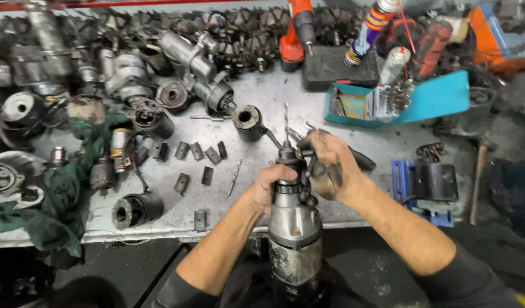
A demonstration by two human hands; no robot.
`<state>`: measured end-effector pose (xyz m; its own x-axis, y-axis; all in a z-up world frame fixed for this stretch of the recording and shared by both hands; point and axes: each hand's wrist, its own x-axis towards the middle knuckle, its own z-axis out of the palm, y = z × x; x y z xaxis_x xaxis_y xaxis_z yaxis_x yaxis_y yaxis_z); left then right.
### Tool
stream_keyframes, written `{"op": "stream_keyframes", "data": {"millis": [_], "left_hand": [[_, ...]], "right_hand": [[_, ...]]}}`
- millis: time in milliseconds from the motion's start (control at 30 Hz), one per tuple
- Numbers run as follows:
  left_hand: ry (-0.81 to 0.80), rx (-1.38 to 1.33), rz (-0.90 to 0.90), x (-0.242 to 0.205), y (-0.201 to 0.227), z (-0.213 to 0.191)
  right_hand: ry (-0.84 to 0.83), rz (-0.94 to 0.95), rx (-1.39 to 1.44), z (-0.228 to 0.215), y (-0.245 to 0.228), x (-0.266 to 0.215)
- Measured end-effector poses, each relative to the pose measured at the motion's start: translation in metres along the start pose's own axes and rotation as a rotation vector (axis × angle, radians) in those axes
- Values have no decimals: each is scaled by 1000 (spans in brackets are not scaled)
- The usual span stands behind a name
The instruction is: The person secures a cylindrical mechanical component in a blue bench vise and tightens it. They then pick up a power drill, insert a drill bit into the chuck, and tighten the chuck using a wrench.
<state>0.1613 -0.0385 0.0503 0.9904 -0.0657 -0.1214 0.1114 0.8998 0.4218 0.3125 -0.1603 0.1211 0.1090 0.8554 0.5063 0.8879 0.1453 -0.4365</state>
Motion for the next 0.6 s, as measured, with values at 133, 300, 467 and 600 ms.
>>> {"op": "stream_keyframes", "data": {"millis": [133,300,467,600], "left_hand": [[8,47,25,-2,-5,6],[33,3,9,-2,-8,-1],[147,131,35,-6,-4,10],[244,152,71,-8,-6,15]], "right_hand": [[106,-89,109,4,-11,-3],[4,403,281,1,-34,10],[174,304,179,23,-25,9],[244,425,53,28,-26,7]]}}
